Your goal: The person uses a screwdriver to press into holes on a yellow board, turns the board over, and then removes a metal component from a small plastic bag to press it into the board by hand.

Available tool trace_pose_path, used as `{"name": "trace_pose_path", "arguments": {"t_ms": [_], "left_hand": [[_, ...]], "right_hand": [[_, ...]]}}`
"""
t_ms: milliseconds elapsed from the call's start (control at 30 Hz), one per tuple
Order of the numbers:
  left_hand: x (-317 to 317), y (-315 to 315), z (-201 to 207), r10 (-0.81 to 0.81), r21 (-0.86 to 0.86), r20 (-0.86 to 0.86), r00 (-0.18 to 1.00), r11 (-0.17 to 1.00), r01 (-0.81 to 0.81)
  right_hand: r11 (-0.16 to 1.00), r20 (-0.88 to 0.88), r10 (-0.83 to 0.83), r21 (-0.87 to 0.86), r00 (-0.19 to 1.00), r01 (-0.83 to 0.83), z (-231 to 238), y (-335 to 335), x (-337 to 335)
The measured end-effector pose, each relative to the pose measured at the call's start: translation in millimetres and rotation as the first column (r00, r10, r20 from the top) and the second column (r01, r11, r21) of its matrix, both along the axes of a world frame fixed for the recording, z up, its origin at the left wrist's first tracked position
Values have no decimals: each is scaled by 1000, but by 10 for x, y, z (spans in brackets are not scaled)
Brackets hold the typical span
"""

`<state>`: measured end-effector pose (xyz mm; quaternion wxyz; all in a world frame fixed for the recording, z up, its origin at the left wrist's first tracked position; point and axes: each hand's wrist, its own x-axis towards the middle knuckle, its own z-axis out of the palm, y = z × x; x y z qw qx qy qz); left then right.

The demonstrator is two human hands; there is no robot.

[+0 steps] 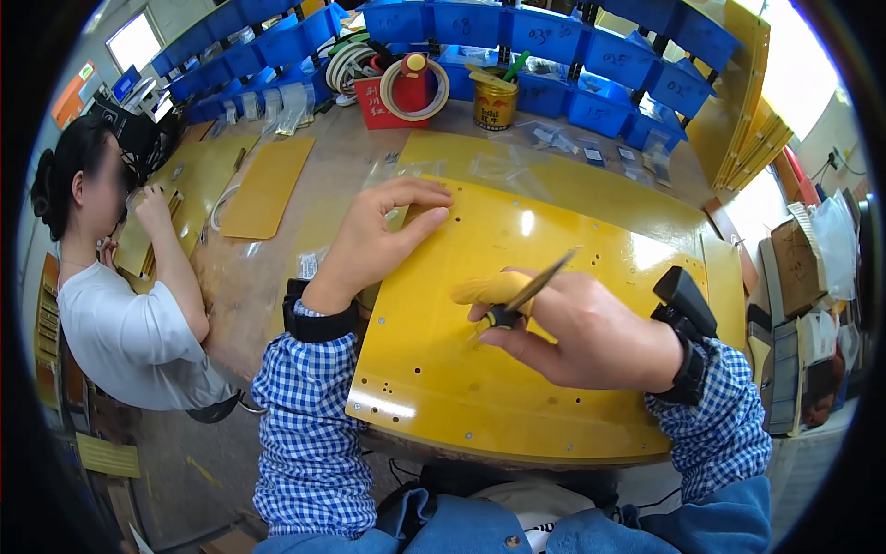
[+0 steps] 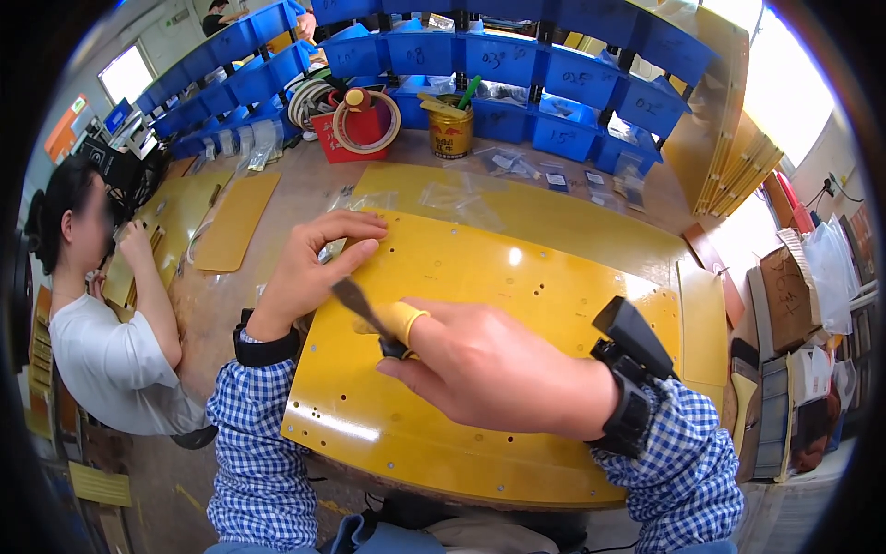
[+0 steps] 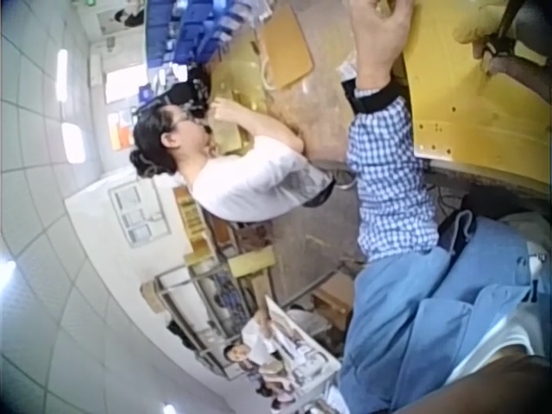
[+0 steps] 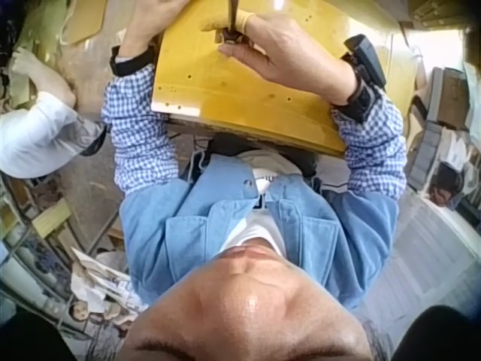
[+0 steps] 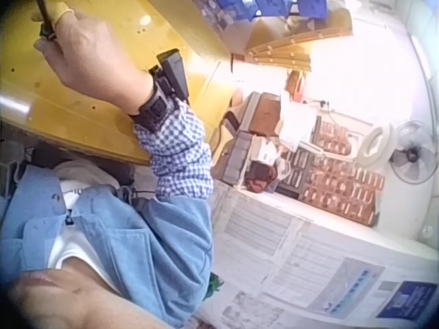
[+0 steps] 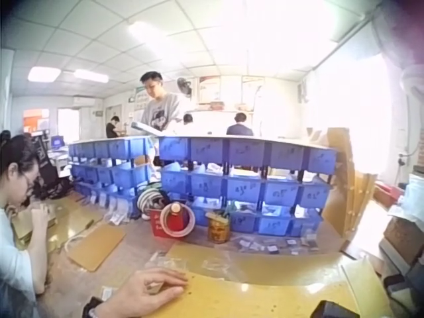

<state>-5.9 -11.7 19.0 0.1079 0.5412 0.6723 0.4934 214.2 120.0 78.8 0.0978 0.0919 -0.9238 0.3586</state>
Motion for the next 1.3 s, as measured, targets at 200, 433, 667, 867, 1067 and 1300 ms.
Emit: {"name": "trace_pose_path", "arguments": {"t_ms": [200,433,667,867,1067,1300], "left_hand": [[17,-20,19,15,3,0,1000,1000,-15],[28,-2,12,12,7,-17,1000,1000,-12],[19,9,-44,28,28,-13,1000,999,-28],[50,-15,37,16,-51,-20,1000,999,-17],[51,14,23,30,-51,15,999,998,-29],[45,-1,7,32,-54,-3,999,998,-32]], "right_hand": [[1000,-13,-19,-4,1000,19,20,-13,8],[996,-111,-12,-91,994,2,28,-15,37],[1000,-214,-18,-19,977,14,102,80,127],[989,-214,-144,-52,966,136,74,176,588],[976,-233,-211,-105,949,191,-5,198,682],[984,-69,-176,-53,982,172,-35,192,674]]}}
